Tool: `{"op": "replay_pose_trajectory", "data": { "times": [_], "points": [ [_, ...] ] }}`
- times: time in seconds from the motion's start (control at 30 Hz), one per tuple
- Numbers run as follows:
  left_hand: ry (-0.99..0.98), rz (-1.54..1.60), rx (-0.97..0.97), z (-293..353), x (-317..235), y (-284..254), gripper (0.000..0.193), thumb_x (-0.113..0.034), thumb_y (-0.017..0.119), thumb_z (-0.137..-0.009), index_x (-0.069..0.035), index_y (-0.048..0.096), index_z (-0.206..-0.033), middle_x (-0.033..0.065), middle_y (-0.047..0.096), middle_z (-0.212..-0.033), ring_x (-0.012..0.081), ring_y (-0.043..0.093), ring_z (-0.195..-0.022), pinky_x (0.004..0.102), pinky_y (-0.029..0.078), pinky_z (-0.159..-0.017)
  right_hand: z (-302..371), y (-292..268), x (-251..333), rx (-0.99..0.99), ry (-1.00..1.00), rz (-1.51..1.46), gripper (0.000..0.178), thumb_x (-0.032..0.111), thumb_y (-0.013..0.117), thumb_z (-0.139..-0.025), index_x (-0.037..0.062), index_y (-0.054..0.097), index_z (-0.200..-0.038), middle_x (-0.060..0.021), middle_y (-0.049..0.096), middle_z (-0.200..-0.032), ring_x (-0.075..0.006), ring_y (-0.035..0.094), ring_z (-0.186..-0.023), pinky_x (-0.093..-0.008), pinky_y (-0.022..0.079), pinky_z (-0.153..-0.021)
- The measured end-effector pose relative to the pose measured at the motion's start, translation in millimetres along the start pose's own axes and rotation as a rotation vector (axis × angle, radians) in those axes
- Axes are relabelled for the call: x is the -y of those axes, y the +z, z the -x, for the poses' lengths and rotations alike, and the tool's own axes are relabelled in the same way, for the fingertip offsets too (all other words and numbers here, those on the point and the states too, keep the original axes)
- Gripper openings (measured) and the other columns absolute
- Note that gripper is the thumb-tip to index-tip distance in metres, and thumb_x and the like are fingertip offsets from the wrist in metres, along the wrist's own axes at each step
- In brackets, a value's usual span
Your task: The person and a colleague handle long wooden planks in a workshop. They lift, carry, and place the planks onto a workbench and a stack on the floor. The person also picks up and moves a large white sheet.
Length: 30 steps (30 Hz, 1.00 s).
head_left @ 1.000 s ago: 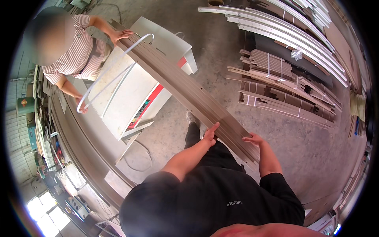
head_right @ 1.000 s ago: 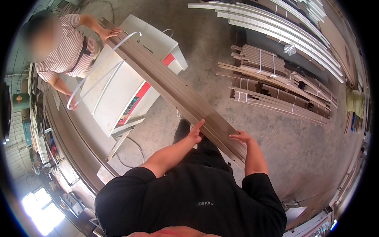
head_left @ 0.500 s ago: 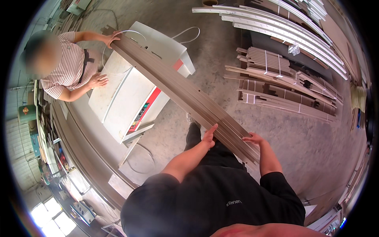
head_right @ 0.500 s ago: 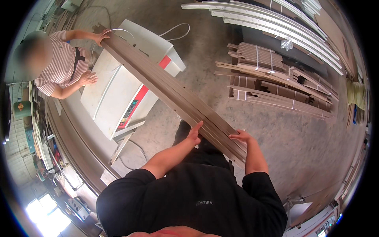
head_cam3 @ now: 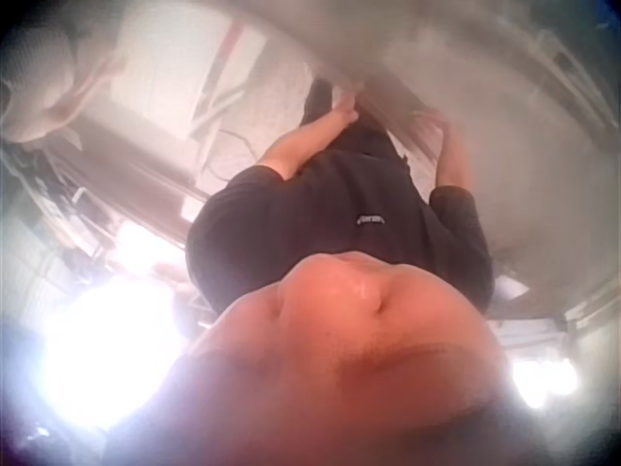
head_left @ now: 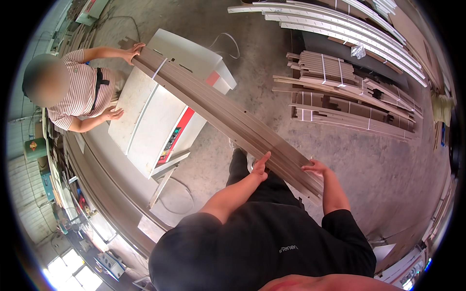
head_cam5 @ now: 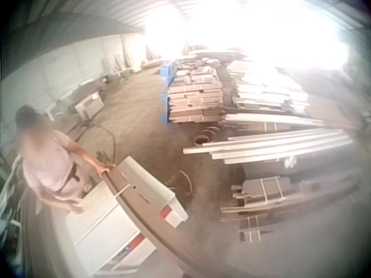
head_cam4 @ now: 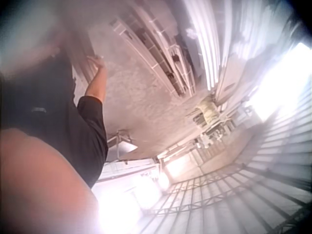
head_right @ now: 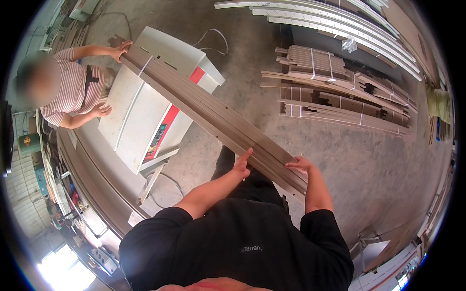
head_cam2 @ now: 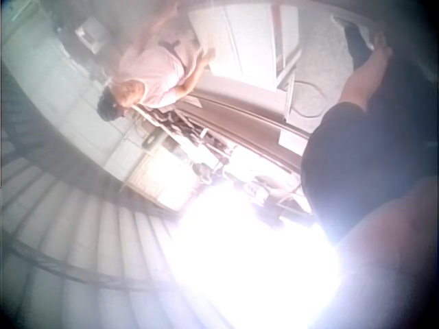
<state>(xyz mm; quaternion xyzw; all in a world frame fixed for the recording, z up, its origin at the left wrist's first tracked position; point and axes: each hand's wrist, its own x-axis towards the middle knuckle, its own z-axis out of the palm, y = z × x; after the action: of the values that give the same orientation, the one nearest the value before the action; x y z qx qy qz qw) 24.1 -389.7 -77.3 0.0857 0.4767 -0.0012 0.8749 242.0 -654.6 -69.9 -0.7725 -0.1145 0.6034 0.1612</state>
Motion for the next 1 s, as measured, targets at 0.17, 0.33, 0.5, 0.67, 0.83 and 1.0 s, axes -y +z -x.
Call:
{"op": "replay_pose_trajectory", "data": {
  "times": [0.17,0.33,0.5,0.67,0.83,1.0],
  "points": [
    [0.010,-0.042,-0.024,-11.7,3.1,-4.9,0.069,-0.035,0.088,-0.078,-0.015,0.056,-0.136,0.0024,0.061,-0.132,0.0235,0.055,-0.125,0.0419,0.045,-0.105,-14.3,-4.4,-12.0,-0.005,0.012,0.012,0.086,0.065,0.070,-0.082,0.0017,0.056,-0.138,-0.0150,0.060,-0.137,-0.0251,0.053,-0.129,-0.0376,0.039,-0.109],
    [-0.107,-0.116,0.001,-19.1,-4.0,-9.1,0.069,-0.038,0.086,-0.080,-0.015,0.055,-0.138,0.0022,0.061,-0.132,0.0233,0.054,-0.126,0.0420,0.046,-0.104,-44.2,14.4,-103.4,-0.068,-0.081,-0.410,0.075,0.061,0.053,-0.096,0.0058,0.050,-0.147,-0.0130,0.049,-0.152,-0.0242,0.042,-0.142,-0.0399,0.031,-0.117],
    [-0.126,-0.154,0.051,-3.4,-7.7,-7.4,0.063,-0.040,0.078,-0.088,-0.011,0.053,-0.139,0.0056,0.061,-0.133,0.0266,0.056,-0.125,0.0474,0.046,-0.106,-2.4,3.7,-202.3,-0.286,0.126,-0.281,0.052,0.048,0.053,-0.100,0.0042,0.069,-0.121,-0.0151,0.072,-0.119,-0.0281,0.064,-0.112,-0.0449,0.048,-0.096],
    [-0.125,-0.197,0.141,-12.0,-8.1,-4.9,0.060,-0.043,0.078,-0.087,-0.015,0.056,-0.135,0.0030,0.062,-0.132,0.0247,0.054,-0.126,0.0442,0.039,-0.109,70.8,3.0,-221.7,-0.472,0.418,-0.335,0.059,0.059,0.055,-0.092,0.0102,0.066,-0.124,-0.0083,0.064,-0.132,-0.0314,0.058,-0.125,-0.0492,0.043,-0.100],
    [-0.104,-0.163,0.143,-11.1,-7.4,-4.4,0.062,-0.042,0.079,-0.086,-0.014,0.055,-0.136,0.0025,0.060,-0.134,0.0242,0.050,-0.130,0.0447,0.034,-0.113,97.8,10.6,-169.3,-0.511,0.538,-0.945,0.063,0.062,0.058,-0.089,0.0182,0.061,-0.134,0.0032,0.052,-0.147,-0.0349,0.059,-0.121,-0.0683,0.038,-0.095],
    [-0.184,-0.148,0.195,-9.7,4.2,-14.7,0.051,-0.035,0.076,-0.089,-0.013,0.059,-0.131,0.0025,0.065,-0.127,0.0229,0.056,-0.123,0.0432,0.042,-0.106,61.1,9.9,-243.5,-0.653,0.237,-0.273,0.046,0.048,0.062,-0.087,0.0086,0.070,-0.108,-0.0120,0.070,-0.112,-0.0292,0.065,-0.105,-0.0439,0.048,-0.086]
  ]
}}
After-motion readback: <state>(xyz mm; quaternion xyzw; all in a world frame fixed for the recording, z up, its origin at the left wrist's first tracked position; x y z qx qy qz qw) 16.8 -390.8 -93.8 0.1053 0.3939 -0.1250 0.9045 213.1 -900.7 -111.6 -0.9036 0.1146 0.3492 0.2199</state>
